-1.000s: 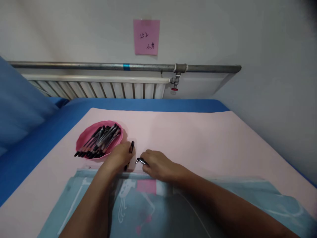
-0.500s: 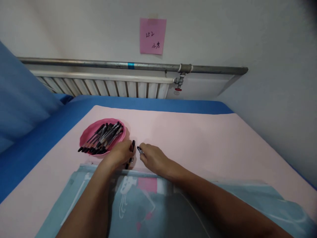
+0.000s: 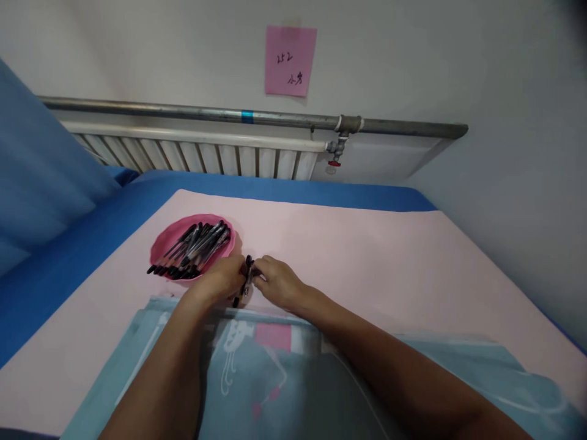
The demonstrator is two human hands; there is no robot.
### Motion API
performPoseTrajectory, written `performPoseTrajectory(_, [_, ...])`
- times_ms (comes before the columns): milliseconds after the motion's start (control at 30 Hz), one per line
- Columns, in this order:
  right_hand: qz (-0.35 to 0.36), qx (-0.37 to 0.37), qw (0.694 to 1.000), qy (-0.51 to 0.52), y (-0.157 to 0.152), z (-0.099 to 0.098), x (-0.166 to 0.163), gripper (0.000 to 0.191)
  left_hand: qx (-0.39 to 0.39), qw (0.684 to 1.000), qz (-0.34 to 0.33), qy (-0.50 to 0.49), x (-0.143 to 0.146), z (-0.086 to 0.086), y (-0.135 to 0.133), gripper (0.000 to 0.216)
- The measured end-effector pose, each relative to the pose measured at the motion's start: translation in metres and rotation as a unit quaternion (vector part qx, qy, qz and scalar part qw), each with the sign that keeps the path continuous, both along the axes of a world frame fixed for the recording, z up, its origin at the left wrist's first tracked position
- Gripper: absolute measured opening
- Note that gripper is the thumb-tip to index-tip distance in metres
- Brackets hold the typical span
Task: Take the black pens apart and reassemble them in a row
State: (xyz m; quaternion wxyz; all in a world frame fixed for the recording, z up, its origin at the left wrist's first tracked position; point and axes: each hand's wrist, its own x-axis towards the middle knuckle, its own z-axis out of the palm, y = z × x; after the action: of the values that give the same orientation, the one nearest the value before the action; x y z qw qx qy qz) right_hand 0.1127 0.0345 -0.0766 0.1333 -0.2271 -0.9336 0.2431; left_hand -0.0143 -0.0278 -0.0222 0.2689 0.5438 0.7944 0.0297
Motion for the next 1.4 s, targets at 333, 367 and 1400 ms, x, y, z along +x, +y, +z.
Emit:
performPoseTrajectory(333, [-0.013, -0.014, 1.0, 0.002, 0.003, 0.003, 0.0, 0.009, 0.011, 1.0, 0.02, -0.015, -0.004, 0.003, -0.004, 0.018])
performPoseTrajectory(367, [-0.016, -0.016, 1.0, 0.008, 0.004, 0.003, 0.0, 0.009, 0.011, 0.999, 0.025, -0.018, -0.006, 0.004, -0.005, 0.019])
performPoseTrajectory(1400, [-0.065, -0.138, 0.985, 0.084, 0.015, 0.002, 0.01, 0.015, 0.133, 0.943, 0.165, 0.257, -0.062, 0.003, -0.011, 0.027])
